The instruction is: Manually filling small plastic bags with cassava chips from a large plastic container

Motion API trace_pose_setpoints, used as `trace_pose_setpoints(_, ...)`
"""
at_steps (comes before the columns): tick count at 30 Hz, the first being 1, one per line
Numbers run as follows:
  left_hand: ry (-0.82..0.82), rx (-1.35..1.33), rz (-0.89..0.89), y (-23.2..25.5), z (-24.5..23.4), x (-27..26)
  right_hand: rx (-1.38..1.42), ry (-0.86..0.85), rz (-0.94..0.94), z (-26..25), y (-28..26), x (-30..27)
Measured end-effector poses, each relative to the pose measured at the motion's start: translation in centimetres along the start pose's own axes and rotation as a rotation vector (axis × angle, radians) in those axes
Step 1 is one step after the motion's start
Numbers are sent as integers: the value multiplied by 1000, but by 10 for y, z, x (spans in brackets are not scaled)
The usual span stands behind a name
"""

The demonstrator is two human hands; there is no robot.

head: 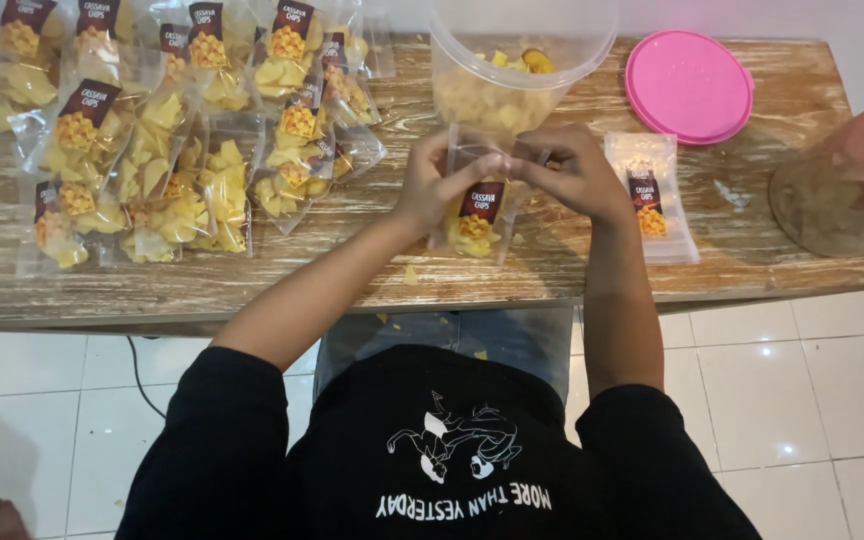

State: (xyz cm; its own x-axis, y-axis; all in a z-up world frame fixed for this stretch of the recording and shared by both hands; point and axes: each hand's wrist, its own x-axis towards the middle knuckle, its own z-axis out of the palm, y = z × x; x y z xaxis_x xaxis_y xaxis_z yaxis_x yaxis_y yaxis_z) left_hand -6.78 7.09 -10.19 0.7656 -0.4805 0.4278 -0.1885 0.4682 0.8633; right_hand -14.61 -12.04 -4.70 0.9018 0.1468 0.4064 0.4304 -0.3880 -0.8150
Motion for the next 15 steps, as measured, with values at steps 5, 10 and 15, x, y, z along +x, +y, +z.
trace_pose_setpoints(5,-11,-37,-75,10,6,4,-5,-28,60,-3,8,1)
trace_pose_setpoints(10,31,58,-90,19,5,4,58,-50,123,4,2,6)
trace_pose_setpoints(15,92,141,-93,25,7,3,81,-88,63,9,0,7)
